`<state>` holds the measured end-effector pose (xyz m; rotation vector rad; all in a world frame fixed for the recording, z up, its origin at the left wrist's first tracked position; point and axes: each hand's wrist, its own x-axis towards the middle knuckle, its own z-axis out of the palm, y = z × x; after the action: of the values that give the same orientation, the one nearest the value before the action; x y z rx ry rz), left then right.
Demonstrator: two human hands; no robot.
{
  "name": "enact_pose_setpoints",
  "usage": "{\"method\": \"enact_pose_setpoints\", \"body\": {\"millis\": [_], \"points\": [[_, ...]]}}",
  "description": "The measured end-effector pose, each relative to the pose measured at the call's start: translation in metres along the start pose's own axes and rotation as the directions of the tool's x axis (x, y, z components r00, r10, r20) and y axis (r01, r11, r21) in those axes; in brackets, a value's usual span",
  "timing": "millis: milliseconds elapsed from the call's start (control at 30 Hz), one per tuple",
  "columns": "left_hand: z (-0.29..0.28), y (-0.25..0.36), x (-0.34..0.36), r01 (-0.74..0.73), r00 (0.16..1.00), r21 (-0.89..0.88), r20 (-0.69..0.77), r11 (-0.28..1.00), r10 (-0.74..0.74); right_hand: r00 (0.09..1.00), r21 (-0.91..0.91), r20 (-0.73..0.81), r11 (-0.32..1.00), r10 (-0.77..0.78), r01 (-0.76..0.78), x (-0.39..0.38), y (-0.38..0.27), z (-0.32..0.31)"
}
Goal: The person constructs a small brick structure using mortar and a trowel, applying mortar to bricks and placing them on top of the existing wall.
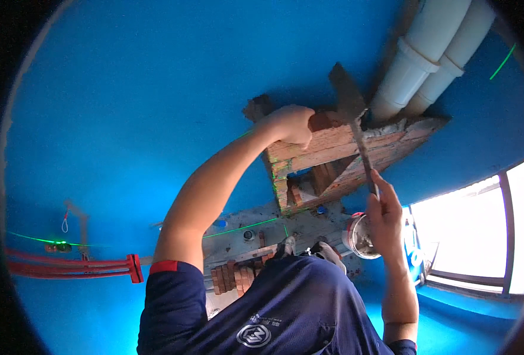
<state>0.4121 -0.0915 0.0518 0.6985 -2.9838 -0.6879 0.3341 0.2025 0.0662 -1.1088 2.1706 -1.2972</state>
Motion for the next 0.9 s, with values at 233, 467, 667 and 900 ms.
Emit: {"method": "enact_pose_setpoints", "body": {"millis": [233,467,667,900], "points": [[-0.014,0.018,0.001,0.094,0.987,-0.017,0.135,0.995,-0.091,1.0,-0.02,0.018,1.0,0.002,-0.002,0.008,-0.002,-0.014],[-0.006,0.015,0.007,0.115,0.988,-0.011,0.105,0.993,-0.114,0.992,-0.097,0.086,0.991,-0.087,0.095,0.028,0.026,-0.032],[-0.01,0.011,0.001,0.144,0.975,0.035,0.166,0.989,-0.148,0.973,0.03,0.214,0.997,-0.081,0.077,0.052,0.042,-0.053],[-0.056,0.026,-0.03,0.187,0.969,-0.271,-0.109,0.944,-0.224,0.918,0.137,0.329,0.973,-0.223,0.187,0.078,0.042,-0.098]]}}
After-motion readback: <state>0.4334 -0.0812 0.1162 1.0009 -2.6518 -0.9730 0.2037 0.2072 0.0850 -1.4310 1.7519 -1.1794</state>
